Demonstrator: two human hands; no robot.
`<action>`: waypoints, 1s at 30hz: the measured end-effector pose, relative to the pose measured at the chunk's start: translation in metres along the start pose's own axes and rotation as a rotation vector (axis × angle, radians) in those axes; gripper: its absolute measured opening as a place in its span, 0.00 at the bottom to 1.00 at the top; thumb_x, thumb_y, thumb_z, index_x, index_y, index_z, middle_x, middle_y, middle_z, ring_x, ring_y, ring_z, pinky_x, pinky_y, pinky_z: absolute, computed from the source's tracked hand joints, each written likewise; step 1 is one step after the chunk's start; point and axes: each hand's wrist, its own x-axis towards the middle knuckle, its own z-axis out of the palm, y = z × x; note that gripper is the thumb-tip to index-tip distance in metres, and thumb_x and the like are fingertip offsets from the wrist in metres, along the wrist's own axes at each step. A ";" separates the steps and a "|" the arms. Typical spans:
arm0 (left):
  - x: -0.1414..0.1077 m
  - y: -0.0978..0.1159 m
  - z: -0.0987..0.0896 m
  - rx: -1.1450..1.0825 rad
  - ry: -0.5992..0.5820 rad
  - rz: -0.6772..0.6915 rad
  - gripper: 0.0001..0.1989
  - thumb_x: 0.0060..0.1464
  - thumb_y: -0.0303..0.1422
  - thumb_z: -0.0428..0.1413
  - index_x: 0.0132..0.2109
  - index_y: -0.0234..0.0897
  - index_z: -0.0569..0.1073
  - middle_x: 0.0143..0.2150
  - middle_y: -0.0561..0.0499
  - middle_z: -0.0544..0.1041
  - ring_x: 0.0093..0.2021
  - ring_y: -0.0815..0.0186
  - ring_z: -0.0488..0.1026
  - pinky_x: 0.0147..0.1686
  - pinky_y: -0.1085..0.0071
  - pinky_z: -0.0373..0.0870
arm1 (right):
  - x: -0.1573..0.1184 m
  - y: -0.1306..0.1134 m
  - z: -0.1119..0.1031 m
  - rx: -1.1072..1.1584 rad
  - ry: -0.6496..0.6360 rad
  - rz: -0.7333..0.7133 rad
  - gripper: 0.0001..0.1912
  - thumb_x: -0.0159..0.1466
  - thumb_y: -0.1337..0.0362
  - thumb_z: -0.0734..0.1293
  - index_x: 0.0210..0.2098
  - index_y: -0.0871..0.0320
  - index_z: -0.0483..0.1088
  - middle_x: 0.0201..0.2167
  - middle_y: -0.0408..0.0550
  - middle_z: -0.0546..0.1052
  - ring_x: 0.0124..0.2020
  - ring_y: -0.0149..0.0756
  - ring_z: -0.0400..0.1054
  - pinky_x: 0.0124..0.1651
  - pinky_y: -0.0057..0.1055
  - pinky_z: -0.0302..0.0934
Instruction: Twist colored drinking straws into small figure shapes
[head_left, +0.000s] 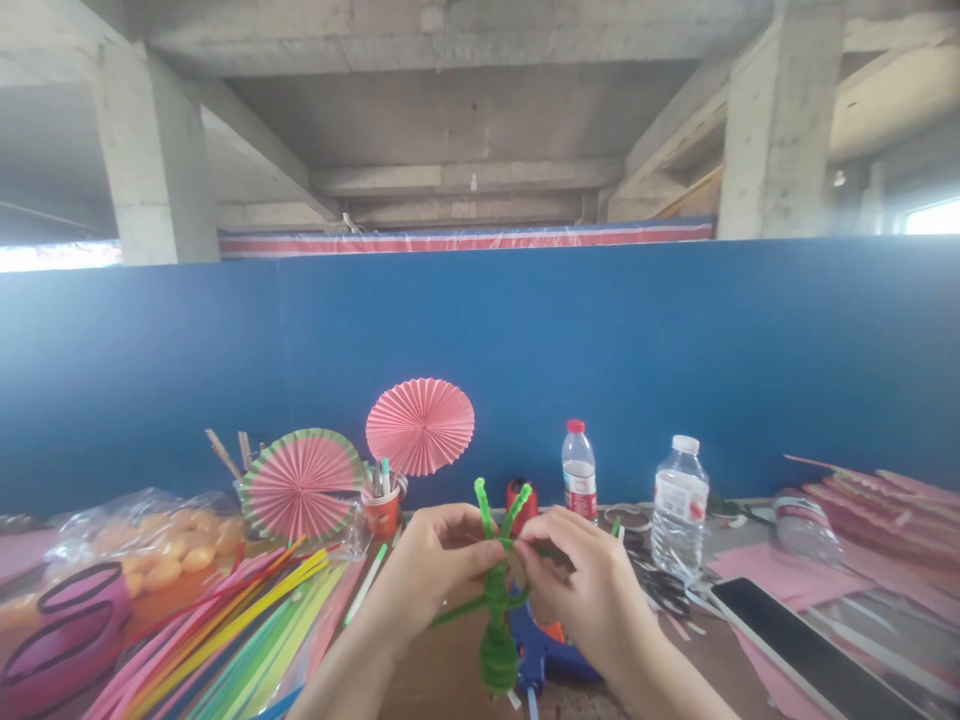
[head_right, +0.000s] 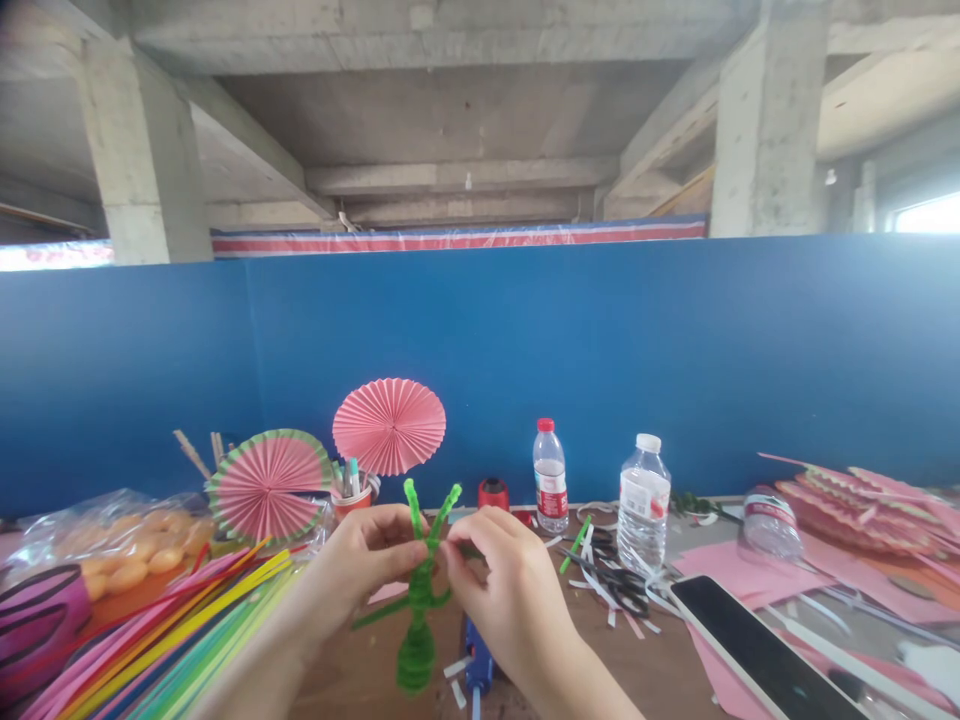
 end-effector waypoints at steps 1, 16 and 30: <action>0.000 -0.001 0.000 -0.009 -0.008 0.006 0.07 0.40 0.32 0.61 0.27 0.33 0.72 0.23 0.55 0.72 0.25 0.72 0.68 0.27 0.75 0.65 | 0.000 0.000 0.000 0.005 -0.001 0.000 0.07 0.57 0.69 0.60 0.25 0.57 0.66 0.24 0.44 0.70 0.26 0.31 0.65 0.28 0.23 0.58; -0.004 0.006 0.008 -0.031 0.027 -0.025 0.09 0.40 0.34 0.60 0.29 0.32 0.74 0.26 0.50 0.75 0.28 0.66 0.71 0.30 0.72 0.67 | 0.001 -0.001 -0.006 0.194 -0.106 0.044 0.06 0.57 0.69 0.61 0.27 0.56 0.69 0.28 0.43 0.72 0.28 0.31 0.66 0.29 0.23 0.59; -0.014 0.001 0.016 -0.215 -0.256 -0.050 0.04 0.49 0.29 0.55 0.34 0.35 0.71 0.30 0.51 0.71 0.29 0.68 0.71 0.33 0.68 0.67 | 0.006 0.005 -0.023 0.286 -0.294 0.112 0.08 0.59 0.70 0.59 0.27 0.57 0.68 0.24 0.41 0.70 0.23 0.29 0.64 0.26 0.24 0.57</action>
